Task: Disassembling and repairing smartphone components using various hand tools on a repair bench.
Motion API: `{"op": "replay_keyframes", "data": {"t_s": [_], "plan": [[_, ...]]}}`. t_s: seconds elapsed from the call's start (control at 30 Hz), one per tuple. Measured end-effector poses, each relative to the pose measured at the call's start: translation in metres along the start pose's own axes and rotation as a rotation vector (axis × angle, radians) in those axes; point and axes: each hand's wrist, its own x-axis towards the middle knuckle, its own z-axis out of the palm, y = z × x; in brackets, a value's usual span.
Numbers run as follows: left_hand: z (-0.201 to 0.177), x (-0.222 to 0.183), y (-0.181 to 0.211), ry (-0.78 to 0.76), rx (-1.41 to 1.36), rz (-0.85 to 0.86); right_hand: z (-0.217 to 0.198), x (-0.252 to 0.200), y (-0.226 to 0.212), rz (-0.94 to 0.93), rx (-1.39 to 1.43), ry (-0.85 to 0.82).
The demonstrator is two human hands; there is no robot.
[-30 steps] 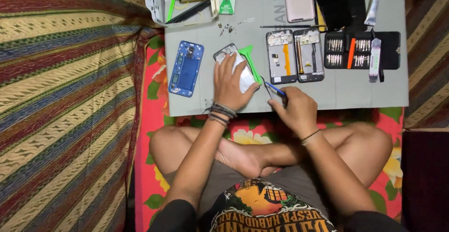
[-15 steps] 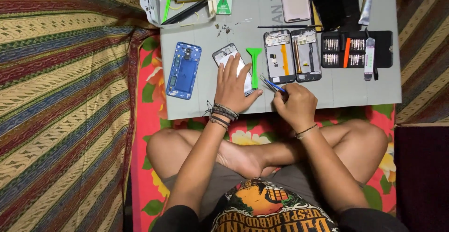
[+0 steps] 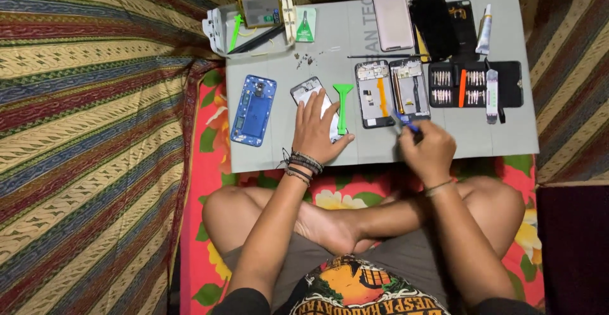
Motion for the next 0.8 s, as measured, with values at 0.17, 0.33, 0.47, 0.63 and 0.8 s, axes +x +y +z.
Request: {"op": "replay_keyframes", "data": {"t_s": [0.17, 0.33, 0.47, 0.63, 0.8], "plan": [[0.002, -0.003, 0.002, -0.012, 0.002, -0.009, 0.007, 0.026, 0.024, 0.111, -0.011, 0.059], [0.003, -0.001, 0.001, 0.008, 0.012, -0.005, 0.019, 0.048, 0.033, 0.202, -0.059, 0.054], [0.002, 0.000, 0.001, 0.002, 0.022, -0.003, 0.028, 0.056, 0.040, 0.214, -0.062, 0.025], [-0.002, 0.002, 0.004, -0.027, 0.024, -0.030, 0.025, 0.051, 0.028, 0.193, -0.058, -0.003], [0.000, 0.005, 0.008, -0.013, 0.022, -0.080, 0.014, 0.026, 0.007, 0.174, 0.088, 0.120]]}}
